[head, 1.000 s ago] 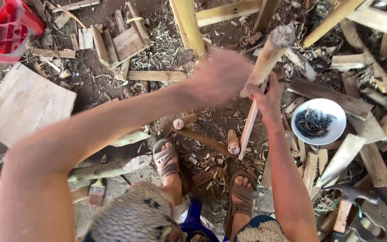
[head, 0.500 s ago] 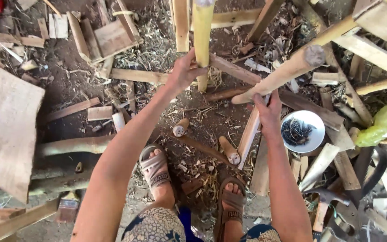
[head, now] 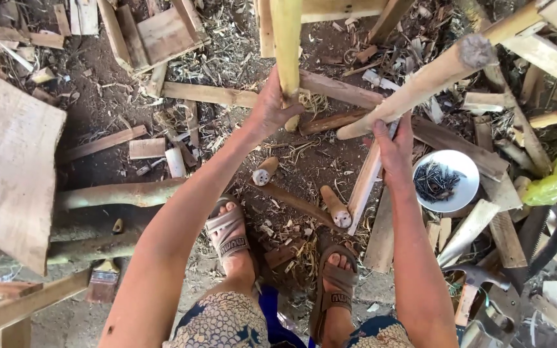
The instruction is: The person assembles a small wooden frame by hand, fitting cylindrical dowels into pre-drilled holes in flat wooden pieces. They repeatedly align and press the parts together, occasionally repositioning the frame to check fit.
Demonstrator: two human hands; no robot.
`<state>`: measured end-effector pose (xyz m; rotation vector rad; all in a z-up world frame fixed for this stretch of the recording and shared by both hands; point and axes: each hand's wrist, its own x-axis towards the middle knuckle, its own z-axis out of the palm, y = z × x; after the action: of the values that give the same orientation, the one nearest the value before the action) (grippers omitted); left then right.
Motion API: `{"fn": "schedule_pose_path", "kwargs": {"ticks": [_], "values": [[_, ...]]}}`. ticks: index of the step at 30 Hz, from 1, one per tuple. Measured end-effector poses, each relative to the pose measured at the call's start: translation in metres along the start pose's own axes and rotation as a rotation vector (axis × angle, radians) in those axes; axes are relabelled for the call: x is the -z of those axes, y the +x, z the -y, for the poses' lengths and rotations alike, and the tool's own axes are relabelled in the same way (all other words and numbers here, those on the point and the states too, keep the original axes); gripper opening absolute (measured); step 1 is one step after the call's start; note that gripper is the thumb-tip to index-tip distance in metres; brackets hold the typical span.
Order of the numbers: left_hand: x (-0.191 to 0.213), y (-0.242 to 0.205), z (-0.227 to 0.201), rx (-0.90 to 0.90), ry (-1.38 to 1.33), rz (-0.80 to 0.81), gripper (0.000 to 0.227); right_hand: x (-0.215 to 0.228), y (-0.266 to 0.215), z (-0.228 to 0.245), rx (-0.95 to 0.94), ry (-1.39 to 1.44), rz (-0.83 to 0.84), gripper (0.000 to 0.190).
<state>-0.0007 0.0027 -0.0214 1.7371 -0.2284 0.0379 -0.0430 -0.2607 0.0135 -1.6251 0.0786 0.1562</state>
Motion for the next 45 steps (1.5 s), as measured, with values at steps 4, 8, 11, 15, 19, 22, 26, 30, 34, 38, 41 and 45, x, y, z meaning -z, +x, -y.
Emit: {"fn": "schedule_pose_path", "kwargs": {"ticks": [4, 8, 11, 15, 19, 22, 26, 30, 34, 38, 41, 45], "values": [[-0.012, 0.008, 0.049, -0.044, -0.049, -0.042, 0.111, -0.004, 0.000, 0.018, -0.048, 0.049, 0.060, 0.084], [-0.021, 0.017, 0.065, 0.129, -0.150, -0.142, 0.112, -0.001, 0.007, 0.019, -0.055, -0.046, 0.052, 0.081], [-0.018, 0.016, 0.051, 0.446, -0.922, -0.222, 0.068, 0.002, 0.007, 0.010, -0.052, -0.009, 0.028, 0.050], [-0.012, 0.010, 0.057, 0.220, -0.548, -0.147, 0.095, -0.003, 0.006, 0.013, -0.022, -0.054, 0.021, 0.053], [-0.015, 0.014, 0.074, 0.054, -0.375, -0.132, 0.103, -0.009, 0.000, 0.020, -0.055, 0.013, -0.028, 0.065], [-0.018, 0.020, 0.075, 0.126, -0.524, -0.150, 0.096, -0.007, 0.002, 0.015, -0.051, 0.000, -0.034, 0.069], [-0.016, 0.013, 0.058, -0.154, 0.156, -0.160, 0.117, -0.009, 0.010, 0.020, 0.013, -0.280, -0.066, 0.054], [-0.014, 0.006, 0.051, -0.150, 0.167, -0.140, 0.117, -0.008, 0.020, 0.007, 0.150, -0.620, -0.114, 0.063], [-0.018, 0.007, 0.052, 0.091, -0.475, -0.141, 0.098, -0.006, 0.023, 0.000, 0.314, -0.686, -0.151, 0.051], [-0.018, -0.004, 0.035, -0.065, 0.084, -0.142, 0.117, -0.008, 0.020, 0.012, 0.343, -0.681, -0.097, 0.052], [-0.018, -0.014, 0.029, -0.109, 0.163, -0.145, 0.111, -0.014, 0.014, 0.026, 0.309, -0.632, -0.057, 0.059], [-0.020, -0.014, 0.033, -0.122, 0.225, -0.153, 0.112, -0.012, 0.009, 0.025, 0.302, -0.596, -0.067, 0.069]]}}
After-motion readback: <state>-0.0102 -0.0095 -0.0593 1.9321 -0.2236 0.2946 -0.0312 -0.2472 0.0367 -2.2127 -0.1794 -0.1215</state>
